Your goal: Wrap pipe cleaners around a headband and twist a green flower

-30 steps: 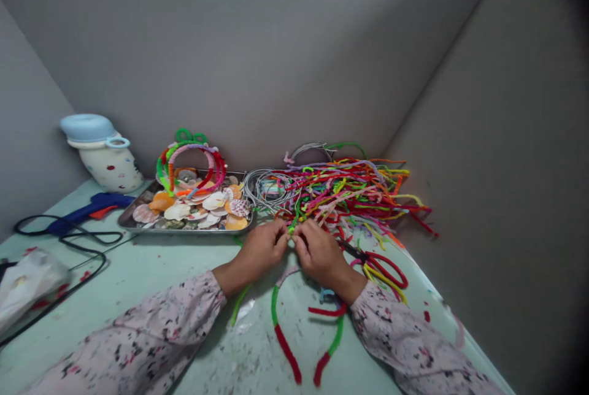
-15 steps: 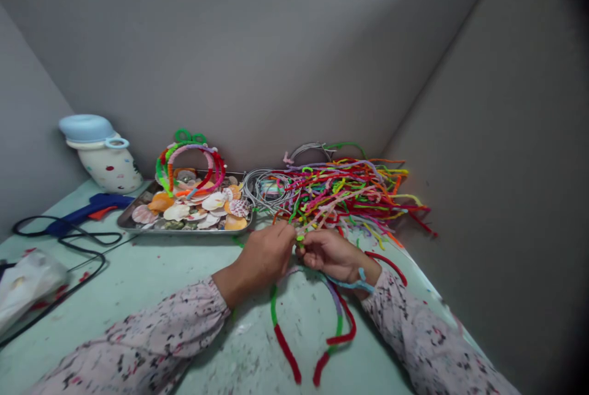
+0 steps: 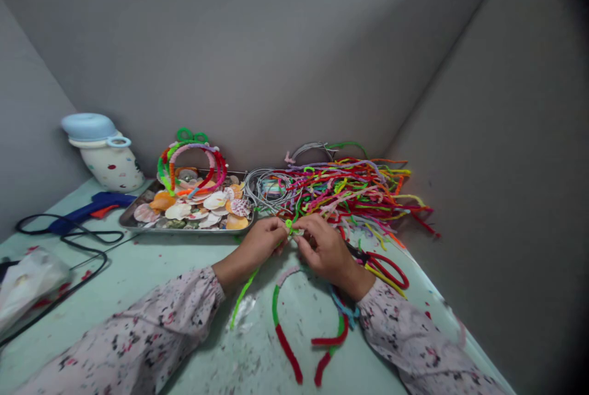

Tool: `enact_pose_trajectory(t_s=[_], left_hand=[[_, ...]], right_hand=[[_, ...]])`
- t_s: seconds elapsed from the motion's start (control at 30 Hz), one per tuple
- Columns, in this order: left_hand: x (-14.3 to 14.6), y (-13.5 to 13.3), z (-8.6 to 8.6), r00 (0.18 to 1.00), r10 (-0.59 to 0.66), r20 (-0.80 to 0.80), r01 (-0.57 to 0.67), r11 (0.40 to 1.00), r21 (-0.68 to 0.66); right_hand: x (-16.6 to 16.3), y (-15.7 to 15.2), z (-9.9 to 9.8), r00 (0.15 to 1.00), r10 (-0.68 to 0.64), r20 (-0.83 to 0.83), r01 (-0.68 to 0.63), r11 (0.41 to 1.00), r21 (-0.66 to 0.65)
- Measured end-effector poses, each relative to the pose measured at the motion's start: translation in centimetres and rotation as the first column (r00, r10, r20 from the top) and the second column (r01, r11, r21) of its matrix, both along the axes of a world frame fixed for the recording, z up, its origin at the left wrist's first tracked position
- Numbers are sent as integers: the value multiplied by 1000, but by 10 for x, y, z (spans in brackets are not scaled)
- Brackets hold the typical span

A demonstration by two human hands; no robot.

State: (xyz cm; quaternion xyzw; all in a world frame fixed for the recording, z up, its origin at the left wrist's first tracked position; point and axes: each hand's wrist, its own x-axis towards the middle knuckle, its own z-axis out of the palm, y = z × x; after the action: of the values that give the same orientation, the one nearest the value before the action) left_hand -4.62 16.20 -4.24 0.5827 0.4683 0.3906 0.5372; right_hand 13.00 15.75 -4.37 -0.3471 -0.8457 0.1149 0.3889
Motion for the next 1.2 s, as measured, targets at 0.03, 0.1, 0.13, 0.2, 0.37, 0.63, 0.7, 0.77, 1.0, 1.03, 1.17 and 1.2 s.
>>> enact_pose_trajectory(t_s=[0.03,0.1,0.13,0.2,0.37,0.63,0.7,0.77,1.0,1.03,1.17,1.2], left_hand=[[0,0,0,1000,-10,6,10,1000,-8],[1,-1,1,1000,-21,5,21,1000,-6],[2,-1,1,1000,-24,3,24,1000,2],[2,-2,1,1000,-23,-8,23,999,30],[2,-5,0,988,28,-151,7,975,223],[1,-15,5,908,137,-395,84,865,494],[2,-14,4,926,112,-361,72,886,459],[2,-11,3,953,90,-288,34,917,397],[3,-9,5,995,-25,-92,42,982,182],[4,-10,6,994,-31,-102,50,981,188],[3,-10,6,989,-31,-146,62,975,213],[3,-9,6,989,-34,-144,63,978,201]], right_hand=[[0,0,-1,1000,-7,29,6,999,36],[1,0,-2,997,-30,65,25,997,78],[1,0,-3,997,-37,72,31,996,87],[1,1,-2,997,-44,68,39,996,78],[-3,-1,4,993,-103,-53,96,988,-122],[-8,6,2,894,-182,-408,-263,524,-810],[-6,8,1,866,-190,-463,-334,470,-817],[-4,10,0,837,-203,-508,-373,468,-801],[-5,10,-2,838,-215,-501,-307,573,-760],[-6,9,-2,841,-218,-496,-293,586,-755],[-8,6,0,866,-221,-448,-226,625,-747],[-9,5,0,874,-215,-437,-215,635,-742]])
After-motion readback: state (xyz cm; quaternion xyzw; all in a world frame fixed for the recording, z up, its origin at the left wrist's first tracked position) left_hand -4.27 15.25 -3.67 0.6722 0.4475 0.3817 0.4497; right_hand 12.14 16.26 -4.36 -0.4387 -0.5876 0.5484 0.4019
